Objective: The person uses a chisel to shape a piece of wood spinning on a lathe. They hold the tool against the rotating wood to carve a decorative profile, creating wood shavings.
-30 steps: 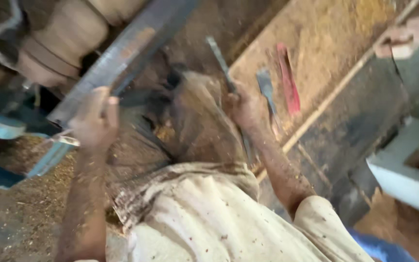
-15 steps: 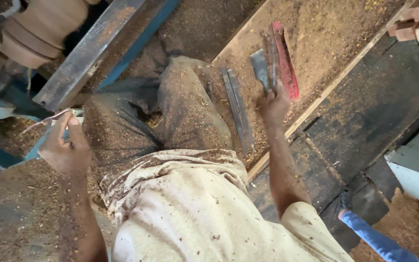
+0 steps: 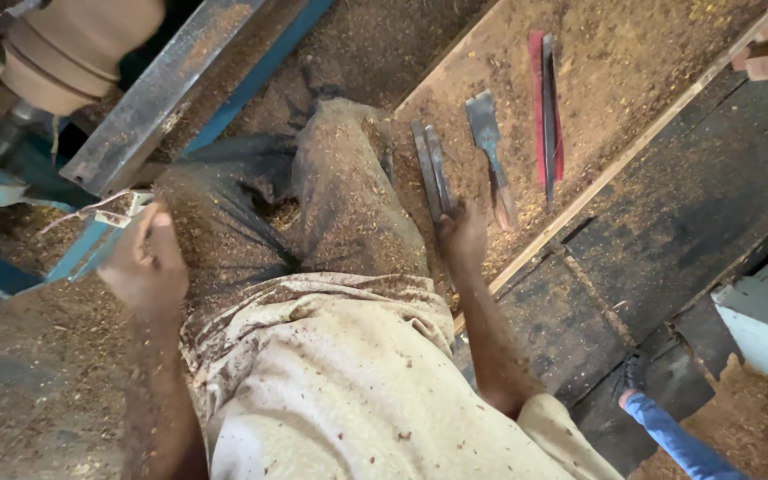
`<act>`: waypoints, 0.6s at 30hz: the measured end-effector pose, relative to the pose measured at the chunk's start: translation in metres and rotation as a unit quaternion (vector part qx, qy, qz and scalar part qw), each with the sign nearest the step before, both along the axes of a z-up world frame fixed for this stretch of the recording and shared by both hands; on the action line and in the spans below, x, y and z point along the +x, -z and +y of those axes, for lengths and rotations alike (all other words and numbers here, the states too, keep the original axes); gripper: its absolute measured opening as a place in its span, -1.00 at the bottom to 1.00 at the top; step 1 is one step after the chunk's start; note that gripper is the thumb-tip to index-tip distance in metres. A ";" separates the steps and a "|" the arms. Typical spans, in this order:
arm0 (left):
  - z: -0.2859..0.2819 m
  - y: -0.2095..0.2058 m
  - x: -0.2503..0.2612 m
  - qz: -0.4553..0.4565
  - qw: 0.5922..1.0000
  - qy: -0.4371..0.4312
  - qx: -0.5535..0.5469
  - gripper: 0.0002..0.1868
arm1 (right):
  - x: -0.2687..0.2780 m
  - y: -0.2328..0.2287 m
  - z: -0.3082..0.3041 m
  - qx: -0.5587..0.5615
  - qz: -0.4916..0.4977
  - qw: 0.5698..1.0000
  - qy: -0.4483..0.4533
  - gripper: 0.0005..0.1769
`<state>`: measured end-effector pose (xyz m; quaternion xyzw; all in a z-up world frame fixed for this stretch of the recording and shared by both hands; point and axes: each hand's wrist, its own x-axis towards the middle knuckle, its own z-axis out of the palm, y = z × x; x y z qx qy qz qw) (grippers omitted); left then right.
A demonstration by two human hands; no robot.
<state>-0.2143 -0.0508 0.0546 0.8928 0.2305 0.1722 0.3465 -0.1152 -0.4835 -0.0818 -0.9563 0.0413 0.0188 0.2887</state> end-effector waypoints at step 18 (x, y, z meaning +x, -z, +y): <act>0.013 0.026 0.048 0.113 0.990 0.067 0.057 -0.61 | 0.075 -0.077 0.039 0.259 0.206 0.935 -0.124 -0.73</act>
